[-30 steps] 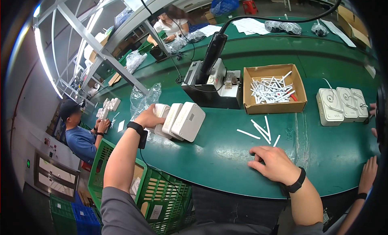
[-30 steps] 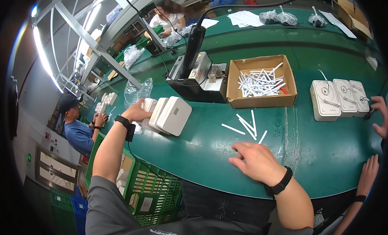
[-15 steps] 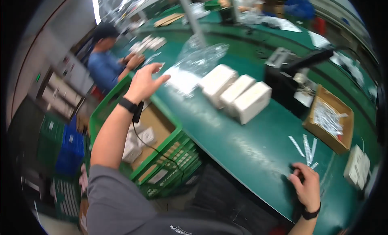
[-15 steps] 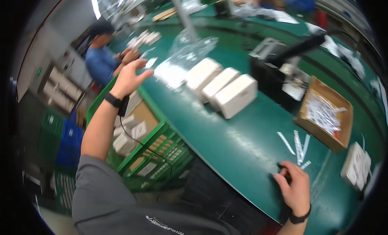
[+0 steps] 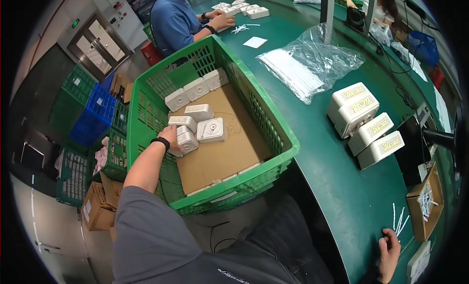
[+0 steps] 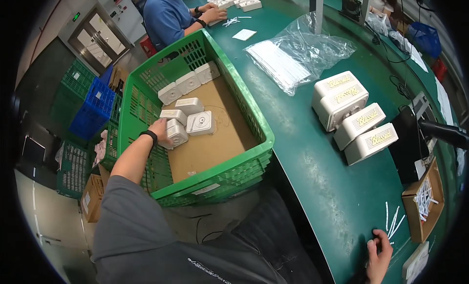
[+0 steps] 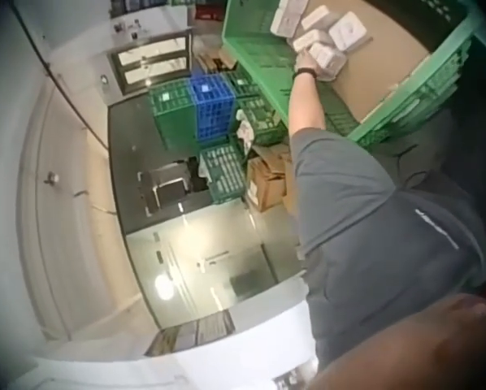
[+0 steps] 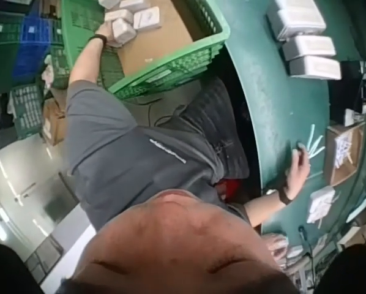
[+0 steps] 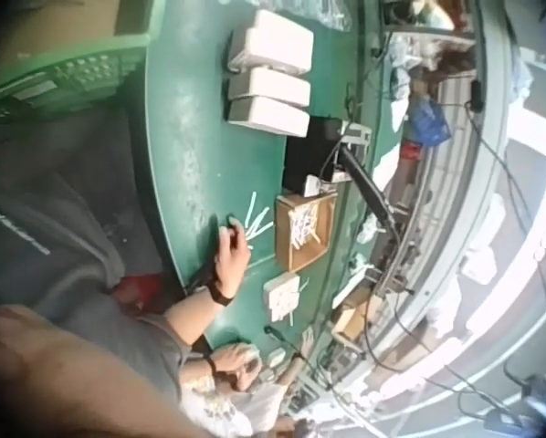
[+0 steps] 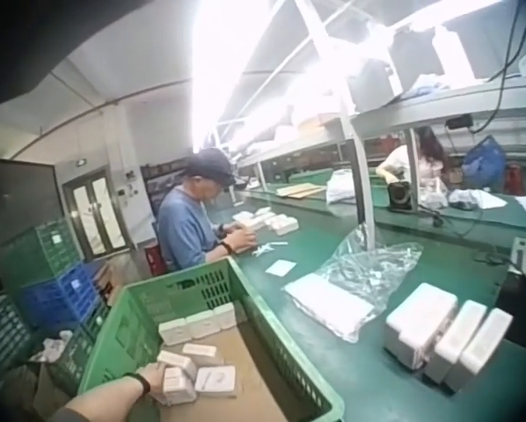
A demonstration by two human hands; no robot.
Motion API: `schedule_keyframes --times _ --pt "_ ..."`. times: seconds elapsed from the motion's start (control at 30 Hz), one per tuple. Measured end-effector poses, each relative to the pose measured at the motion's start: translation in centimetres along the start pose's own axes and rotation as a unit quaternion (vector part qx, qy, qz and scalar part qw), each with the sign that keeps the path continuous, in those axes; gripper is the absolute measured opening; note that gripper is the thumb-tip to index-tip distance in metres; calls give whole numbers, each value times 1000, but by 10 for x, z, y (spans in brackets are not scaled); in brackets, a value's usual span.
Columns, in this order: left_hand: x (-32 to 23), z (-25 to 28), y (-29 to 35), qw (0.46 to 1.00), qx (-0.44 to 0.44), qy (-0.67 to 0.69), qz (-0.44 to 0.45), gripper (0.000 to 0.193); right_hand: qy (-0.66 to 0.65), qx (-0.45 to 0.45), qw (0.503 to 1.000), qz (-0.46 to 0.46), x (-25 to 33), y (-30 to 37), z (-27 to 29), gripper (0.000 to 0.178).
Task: The person takes a white plastic housing from a green crate, places it on the table, and picks up a white strip. They press the strip into the housing by hand, then set the completed unit aside on the table.
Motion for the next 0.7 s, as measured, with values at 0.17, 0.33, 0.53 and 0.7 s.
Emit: schedule_keyframes --times 0.17,0.33,0.53,0.7 --pt "51 -39 -2 999 -10 39 25 157 -39 9 998 54 4 -13 -2 25" --pt "13 -18 0 987 21 133 93 150 -45 -3 998 43 12 -9 -6 22" --pt "23 -41 2 983 -64 128 118 131 -67 -13 997 33 11 -10 -6 16" --pt "14 -59 11 991 -19 106 85 130 10 -17 997 69 48 2 -6 19"
Point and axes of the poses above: each hand's wrist, its own y-axis away from the middle knuckle, its own z-axis out of the back of the hand, x = y × z, the point moved 7 cm from there along -y, towards the middle knuckle, and after that the axes turned 12 degrees about -z, right-handed, at the moved point
